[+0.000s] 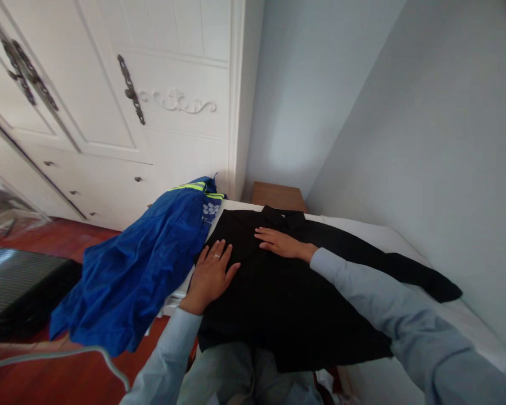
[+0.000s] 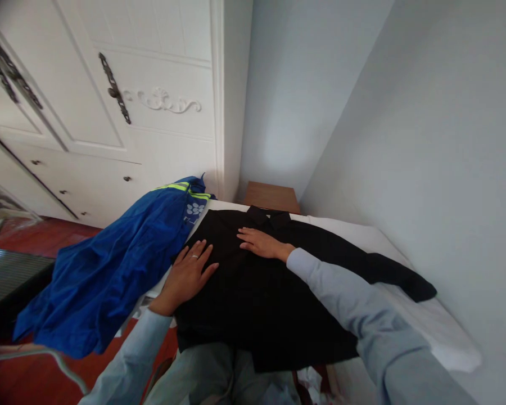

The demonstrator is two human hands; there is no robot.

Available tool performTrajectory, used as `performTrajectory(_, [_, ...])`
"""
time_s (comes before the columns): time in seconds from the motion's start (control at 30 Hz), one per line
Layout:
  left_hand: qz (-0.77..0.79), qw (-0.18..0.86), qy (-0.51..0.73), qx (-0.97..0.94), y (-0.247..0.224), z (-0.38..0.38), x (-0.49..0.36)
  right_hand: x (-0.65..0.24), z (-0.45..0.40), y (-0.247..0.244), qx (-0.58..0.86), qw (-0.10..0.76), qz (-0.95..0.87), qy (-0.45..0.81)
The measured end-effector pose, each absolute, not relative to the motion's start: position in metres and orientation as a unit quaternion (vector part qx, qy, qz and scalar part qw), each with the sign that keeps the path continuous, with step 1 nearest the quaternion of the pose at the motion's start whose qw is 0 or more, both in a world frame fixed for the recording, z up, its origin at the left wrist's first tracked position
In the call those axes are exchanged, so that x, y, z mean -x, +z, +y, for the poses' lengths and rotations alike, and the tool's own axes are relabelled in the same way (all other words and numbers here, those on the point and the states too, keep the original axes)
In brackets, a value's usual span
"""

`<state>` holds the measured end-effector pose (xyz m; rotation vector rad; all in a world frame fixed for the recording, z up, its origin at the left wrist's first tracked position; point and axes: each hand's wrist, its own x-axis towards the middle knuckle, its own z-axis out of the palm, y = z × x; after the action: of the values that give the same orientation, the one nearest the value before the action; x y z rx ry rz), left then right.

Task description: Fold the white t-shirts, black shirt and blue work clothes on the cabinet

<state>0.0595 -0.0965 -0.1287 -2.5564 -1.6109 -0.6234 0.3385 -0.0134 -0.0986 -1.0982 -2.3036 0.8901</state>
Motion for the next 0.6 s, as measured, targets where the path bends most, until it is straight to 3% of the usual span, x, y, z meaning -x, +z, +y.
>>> performTrajectory(0.13, [-0.519, 0.038, -0.186, 0.833, -0.128, -0.096, -0.059, -0.342, -0.028, -0.097, 0.397, 0.25, -0.827, 0.31])
performTrajectory(0.3, [-0.519, 0.047, -0.171, 0.836, -0.127, -0.096, -0.059, -0.34, -0.055, -0.106, 0.325, 0.192, -0.878, 0.294])
performTrajectory(0.6, [-0.522, 0.045, -0.154, 0.838, -0.126, -0.094, -0.057, -0.368, -0.06, -0.099, 0.415, 0.201, -0.847, 0.263])
